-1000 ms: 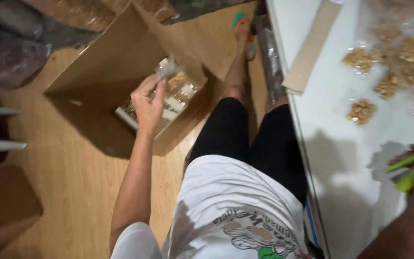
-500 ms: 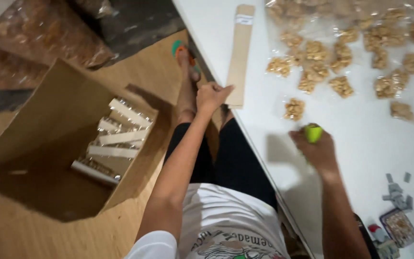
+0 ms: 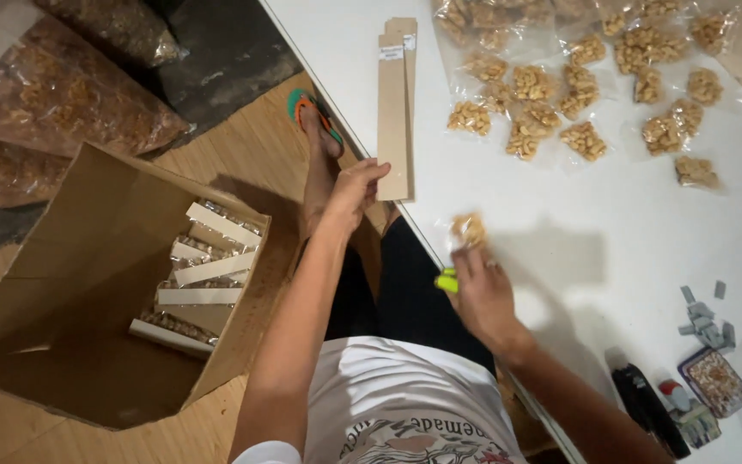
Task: Stapling small plastic bags containing nuts onto cardboard display strips using a manual stapler.
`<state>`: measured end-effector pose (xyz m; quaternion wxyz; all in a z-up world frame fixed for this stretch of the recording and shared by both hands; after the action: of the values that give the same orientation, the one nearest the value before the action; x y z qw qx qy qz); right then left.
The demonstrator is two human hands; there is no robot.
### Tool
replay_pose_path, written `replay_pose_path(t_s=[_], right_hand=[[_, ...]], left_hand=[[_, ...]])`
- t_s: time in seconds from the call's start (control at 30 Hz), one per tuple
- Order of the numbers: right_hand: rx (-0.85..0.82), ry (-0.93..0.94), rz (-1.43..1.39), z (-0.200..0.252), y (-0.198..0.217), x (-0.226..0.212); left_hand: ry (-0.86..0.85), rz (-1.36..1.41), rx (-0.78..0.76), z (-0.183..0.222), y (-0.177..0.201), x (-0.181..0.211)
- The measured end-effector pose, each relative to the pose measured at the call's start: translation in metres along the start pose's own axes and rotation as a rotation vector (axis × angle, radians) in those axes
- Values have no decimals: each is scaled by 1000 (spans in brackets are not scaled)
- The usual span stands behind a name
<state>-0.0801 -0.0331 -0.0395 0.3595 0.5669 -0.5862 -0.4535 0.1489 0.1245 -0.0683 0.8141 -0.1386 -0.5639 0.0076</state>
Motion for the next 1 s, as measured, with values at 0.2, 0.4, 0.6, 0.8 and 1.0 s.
replay_pose_path(t_s=[0.2,0.4,0.6,0.8,1.0], right_hand=[[-305,-436,-520,-10,-5,38],[-319,-688,-1274,-82,53,62],[-143,-657,-1437,-109,48,75],[-105,-659,-1477,-113,65,78],[-98,-655,-1459,-113,73,85]], left_hand=[[-152,-6,26,38,-40,30],[-303,-18,-124,69,-91,61],[-336,-32,-212,90,-113,81],[-306,-57,-355,83,-112,55],[-434,-240,-308,85,-122,56]])
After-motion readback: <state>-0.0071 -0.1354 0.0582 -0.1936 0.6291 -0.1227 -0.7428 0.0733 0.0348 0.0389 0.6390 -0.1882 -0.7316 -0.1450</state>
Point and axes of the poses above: each hand's wrist, its own z-axis away from the middle knuckle, its own y-axis out of the back of the hand, x = y × z, the point moved 6 cm from there along -z, towards the middle knuckle, and after that the axes turned 12 degrees about -y, right-handed, at the moved point
